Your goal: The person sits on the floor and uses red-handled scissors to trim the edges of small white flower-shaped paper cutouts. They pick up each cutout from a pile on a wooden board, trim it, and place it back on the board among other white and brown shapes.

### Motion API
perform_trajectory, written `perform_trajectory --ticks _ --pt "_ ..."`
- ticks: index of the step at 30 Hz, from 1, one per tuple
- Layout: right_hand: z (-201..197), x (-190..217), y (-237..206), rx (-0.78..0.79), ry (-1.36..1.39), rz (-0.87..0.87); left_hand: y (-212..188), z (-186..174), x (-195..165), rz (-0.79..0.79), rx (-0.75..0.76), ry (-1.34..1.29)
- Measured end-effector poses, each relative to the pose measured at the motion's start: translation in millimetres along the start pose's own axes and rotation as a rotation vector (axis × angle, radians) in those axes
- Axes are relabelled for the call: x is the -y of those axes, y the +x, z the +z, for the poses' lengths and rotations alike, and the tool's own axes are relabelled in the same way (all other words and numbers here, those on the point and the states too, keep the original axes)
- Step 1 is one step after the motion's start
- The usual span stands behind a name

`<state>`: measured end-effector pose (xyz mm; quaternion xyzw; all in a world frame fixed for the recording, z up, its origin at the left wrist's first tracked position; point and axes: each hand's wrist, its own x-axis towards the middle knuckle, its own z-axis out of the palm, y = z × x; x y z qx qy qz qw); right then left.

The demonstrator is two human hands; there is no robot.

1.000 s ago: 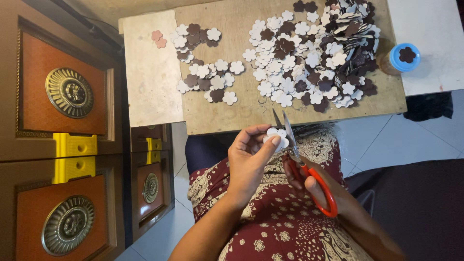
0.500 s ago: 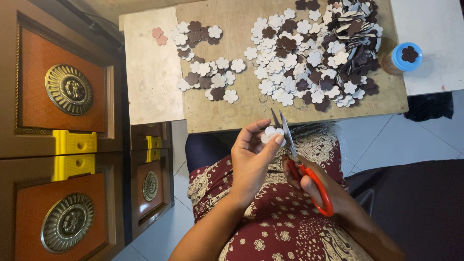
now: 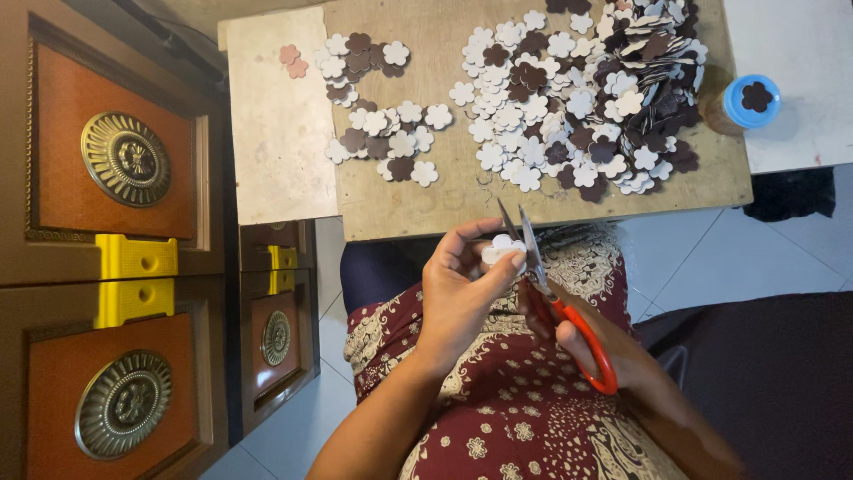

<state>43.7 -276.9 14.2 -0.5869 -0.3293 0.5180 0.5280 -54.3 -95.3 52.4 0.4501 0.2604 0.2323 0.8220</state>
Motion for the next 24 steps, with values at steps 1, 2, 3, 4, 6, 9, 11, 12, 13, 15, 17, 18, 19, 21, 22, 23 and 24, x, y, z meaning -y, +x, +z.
perform_trajectory --ticks 1,2,3,4,6,9,11,12,13,15,17,18,19,21,22,23,24 --pt "0 0 0 0.001 -0.007 -0.001 0 -1 -1 -0.008 -0.002 0.0" --pt "-1 1 0 0.001 -0.015 -0.003 1 -2 -2 -0.016 -0.004 -0.001" --pt "-1 1 0 0.002 -0.023 -0.003 1 -2 -2 -0.025 -0.007 -0.001" --pt "-1 2 0 0.01 -0.021 0.019 0 -3 -2 -0.02 -0.01 0.01" --pt "-2 4 2 0.027 -0.019 0.061 0 -4 -3 -0.009 -0.016 0.033" --pt "-1 6 4 0.035 -0.006 0.053 1 -6 -4 -0.013 -0.024 0.025" --pt "-2 7 4 0.032 -0.034 0.034 1 -8 -4 -0.014 -0.022 0.019" --pt "-2 7 4 0.029 -0.048 0.023 1 -8 -4 -0.013 -0.021 0.017" --pt "-2 7 5 0.034 -0.06 0.026 2 -10 -5 -0.011 -0.019 0.011" --pt "-3 7 5 0.044 -0.08 0.035 2 -12 -5 -0.01 -0.017 -0.002" --pt "-4 7 5 0.051 -0.04 0.055 3 -14 -5 -0.008 -0.016 0.008" --pt "-3 7 5 0.055 -0.02 0.066 3 -15 -5 -0.009 -0.017 0.013" --pt "-3 7 4 0.053 -0.024 0.069 3 -16 -5 -0.004 -0.018 0.021" --pt "-3 6 4 0.049 -0.032 0.07 4 -18 -5 0.009 -0.019 0.038" --pt "-4 6 4 0.052 -0.026 0.084 4 -19 -5 0.015 -0.027 0.052" --pt "-4 6 4 0.054 -0.02 0.097 5 -20 -5 0.02 -0.036 0.066" --pt "-5 5 3 0.057 -0.014 0.111 5 -20 -5 0.026 -0.044 0.08"
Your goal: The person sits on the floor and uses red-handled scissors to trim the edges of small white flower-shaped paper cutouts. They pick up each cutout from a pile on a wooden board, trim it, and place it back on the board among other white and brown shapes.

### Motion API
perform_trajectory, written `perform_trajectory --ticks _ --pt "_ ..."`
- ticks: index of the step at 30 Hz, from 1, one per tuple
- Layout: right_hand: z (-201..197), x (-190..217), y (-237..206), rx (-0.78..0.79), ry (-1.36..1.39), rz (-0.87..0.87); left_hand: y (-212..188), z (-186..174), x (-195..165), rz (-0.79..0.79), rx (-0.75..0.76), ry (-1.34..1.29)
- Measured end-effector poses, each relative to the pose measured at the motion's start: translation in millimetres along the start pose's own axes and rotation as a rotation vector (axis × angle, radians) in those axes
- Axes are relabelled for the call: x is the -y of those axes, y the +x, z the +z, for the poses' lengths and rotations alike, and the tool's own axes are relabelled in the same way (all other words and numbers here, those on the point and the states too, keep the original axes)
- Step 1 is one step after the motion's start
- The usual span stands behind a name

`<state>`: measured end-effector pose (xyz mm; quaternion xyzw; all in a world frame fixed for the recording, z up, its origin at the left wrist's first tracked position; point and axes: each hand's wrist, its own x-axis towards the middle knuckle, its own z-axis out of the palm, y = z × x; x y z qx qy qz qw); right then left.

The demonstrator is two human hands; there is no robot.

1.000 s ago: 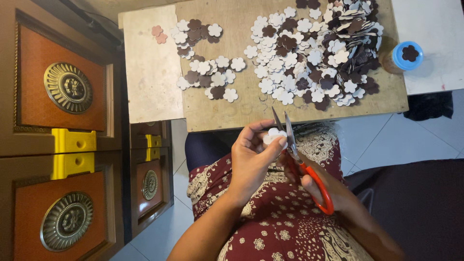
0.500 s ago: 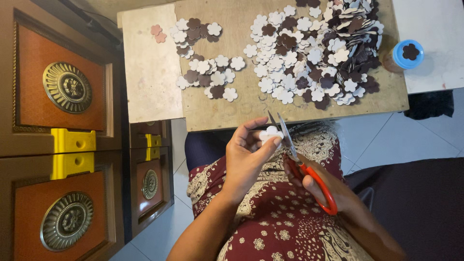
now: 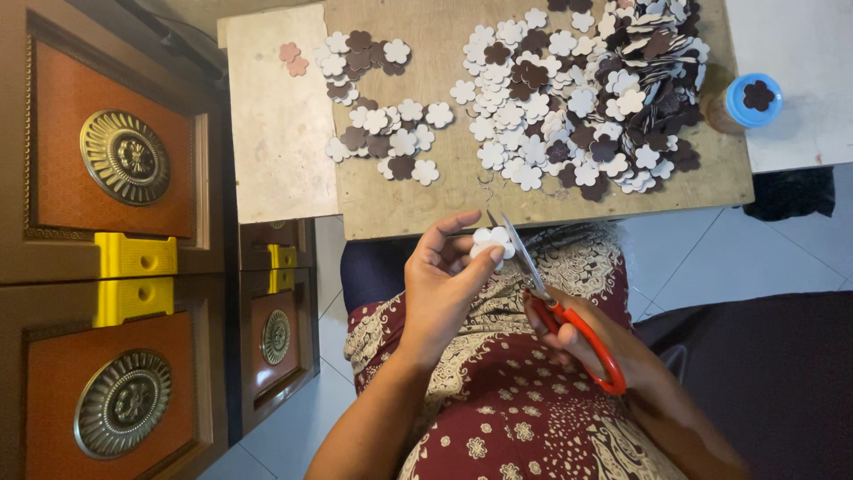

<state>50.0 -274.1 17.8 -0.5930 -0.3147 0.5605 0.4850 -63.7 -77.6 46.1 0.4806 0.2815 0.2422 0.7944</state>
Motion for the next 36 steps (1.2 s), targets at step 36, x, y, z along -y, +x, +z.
perform_trajectory --ticks 36 --pt "-6 -7 -4 -0.048 -0.248 -0.04 -2 3 -10 0.028 -0.015 0.037"
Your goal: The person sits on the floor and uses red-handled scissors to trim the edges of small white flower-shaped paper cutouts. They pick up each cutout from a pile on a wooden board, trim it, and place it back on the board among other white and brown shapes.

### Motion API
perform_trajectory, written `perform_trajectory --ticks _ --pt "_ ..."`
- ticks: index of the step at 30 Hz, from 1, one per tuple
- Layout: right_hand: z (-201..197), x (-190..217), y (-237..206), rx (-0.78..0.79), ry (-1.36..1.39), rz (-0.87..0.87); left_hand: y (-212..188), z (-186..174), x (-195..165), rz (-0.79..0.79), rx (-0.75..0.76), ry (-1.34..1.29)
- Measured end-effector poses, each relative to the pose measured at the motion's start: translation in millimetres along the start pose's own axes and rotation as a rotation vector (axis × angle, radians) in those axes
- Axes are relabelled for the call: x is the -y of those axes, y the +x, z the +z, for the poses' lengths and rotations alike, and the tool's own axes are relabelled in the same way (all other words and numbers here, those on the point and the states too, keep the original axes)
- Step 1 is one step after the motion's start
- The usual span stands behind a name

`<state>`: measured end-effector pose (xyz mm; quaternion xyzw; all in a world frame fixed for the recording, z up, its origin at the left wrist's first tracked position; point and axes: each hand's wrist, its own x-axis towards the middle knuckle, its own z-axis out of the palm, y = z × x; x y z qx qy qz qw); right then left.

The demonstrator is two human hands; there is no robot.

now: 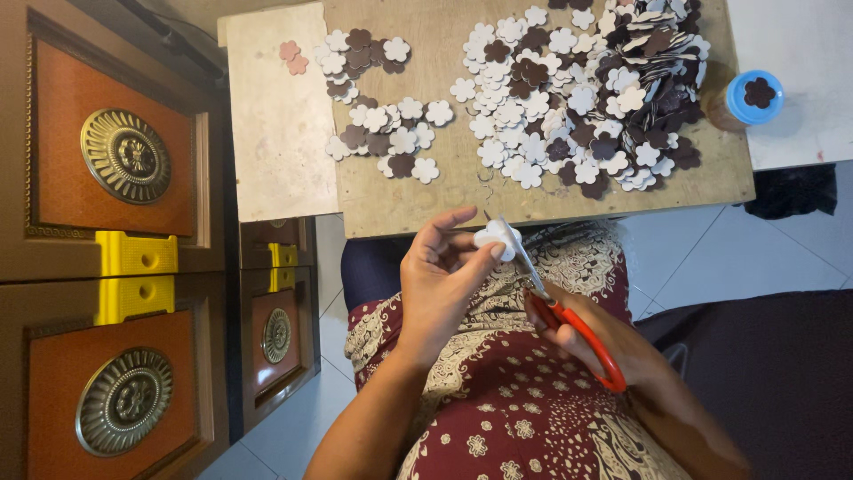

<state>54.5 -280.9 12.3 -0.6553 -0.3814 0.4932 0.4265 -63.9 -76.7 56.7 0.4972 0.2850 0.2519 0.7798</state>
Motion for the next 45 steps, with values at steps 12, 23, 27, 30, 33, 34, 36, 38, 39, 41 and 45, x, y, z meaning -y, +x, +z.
perform_trajectory --ticks 12,23,27,30,33,34,36,38,39,41,45 --pt "-2 -1 6 0.094 0.051 -0.13 5 -5 -3 0.055 -0.031 0.009" --pt "6 16 9 0.075 0.241 -0.112 0 4 10 0.023 0.024 -0.071" --pt "12 26 7 0.008 0.325 -0.089 -6 16 19 -0.061 0.079 -0.232" --pt "15 27 5 -0.027 0.344 -0.041 -9 17 23 -0.088 0.116 -0.296" --pt "16 20 7 -0.011 0.34 -0.073 -5 18 27 -0.036 0.052 -0.174" --pt "17 17 8 -0.017 0.307 -0.095 -6 17 27 -0.038 0.076 -0.168" --pt "17 12 9 -0.029 0.24 -0.139 -7 17 27 -0.043 0.125 -0.157" --pt "18 11 10 -0.056 0.249 -0.13 -11 18 26 -0.086 0.168 -0.206" --pt "19 12 10 -0.069 0.254 -0.126 -13 19 26 -0.108 0.189 -0.231" --pt "20 15 7 -0.102 0.256 -0.067 -14 21 25 -0.129 0.175 -0.238" --pt "19 22 7 -0.145 0.264 -0.024 -14 23 23 -0.1 0.145 -0.245"
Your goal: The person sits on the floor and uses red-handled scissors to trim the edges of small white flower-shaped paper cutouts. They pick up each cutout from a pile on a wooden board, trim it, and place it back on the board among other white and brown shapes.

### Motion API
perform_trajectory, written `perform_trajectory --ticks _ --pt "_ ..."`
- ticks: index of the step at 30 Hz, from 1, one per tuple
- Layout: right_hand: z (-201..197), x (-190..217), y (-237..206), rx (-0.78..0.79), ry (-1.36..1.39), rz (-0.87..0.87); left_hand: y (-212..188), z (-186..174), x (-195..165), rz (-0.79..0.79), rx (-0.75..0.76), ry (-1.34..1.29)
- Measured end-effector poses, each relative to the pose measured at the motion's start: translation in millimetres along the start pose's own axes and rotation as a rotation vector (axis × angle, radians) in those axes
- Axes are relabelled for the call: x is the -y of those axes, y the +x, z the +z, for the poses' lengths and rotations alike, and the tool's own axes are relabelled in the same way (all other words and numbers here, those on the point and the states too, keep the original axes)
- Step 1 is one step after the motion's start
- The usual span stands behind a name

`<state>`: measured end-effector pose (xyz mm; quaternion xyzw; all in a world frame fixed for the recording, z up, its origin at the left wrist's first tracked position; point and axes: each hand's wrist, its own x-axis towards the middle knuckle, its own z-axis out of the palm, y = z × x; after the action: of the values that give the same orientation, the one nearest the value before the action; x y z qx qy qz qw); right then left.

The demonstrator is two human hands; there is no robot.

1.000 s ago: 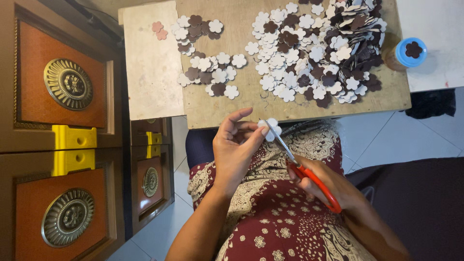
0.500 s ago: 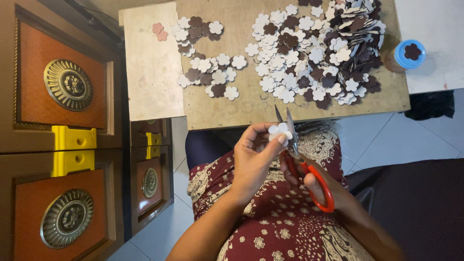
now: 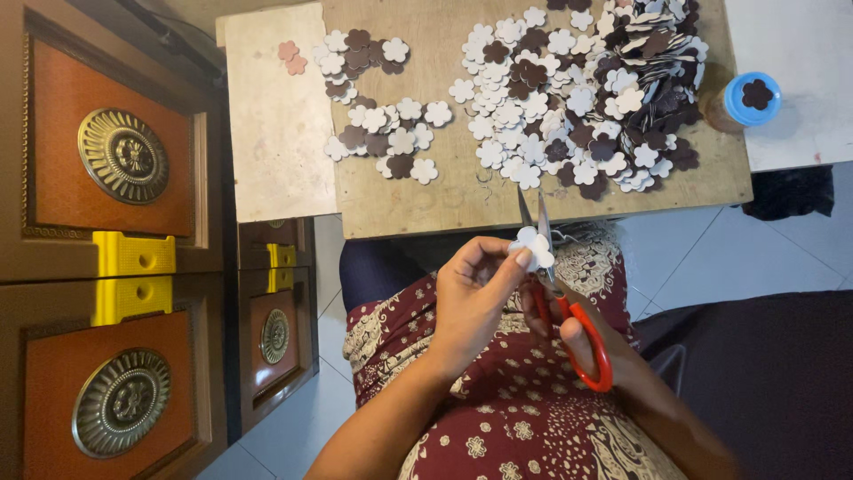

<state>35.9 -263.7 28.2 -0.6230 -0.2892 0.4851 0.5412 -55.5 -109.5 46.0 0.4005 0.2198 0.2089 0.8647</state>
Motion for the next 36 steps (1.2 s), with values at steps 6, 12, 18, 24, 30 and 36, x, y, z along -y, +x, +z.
perform_trajectory --ticks 6,12,18,24,30,36 --pt "-5 1 0 0.058 0.015 -0.053 1 -2 0 0.029 -0.049 0.087" --pt "-8 -1 2 0.041 -0.073 -0.044 1 -7 -2 0.032 -0.071 0.161" --pt "-7 -4 -1 0.059 -0.038 0.003 6 -2 -3 0.054 -0.102 0.07" --pt "-8 2 3 0.036 -0.13 -0.052 6 1 -8 0.029 -0.067 0.119" --pt "-5 12 -3 0.033 -0.043 -0.047 4 1 -8 -0.017 -0.074 0.127" --pt "-5 11 0 0.067 -0.022 -0.038 5 -2 -8 0.019 -0.061 0.124"
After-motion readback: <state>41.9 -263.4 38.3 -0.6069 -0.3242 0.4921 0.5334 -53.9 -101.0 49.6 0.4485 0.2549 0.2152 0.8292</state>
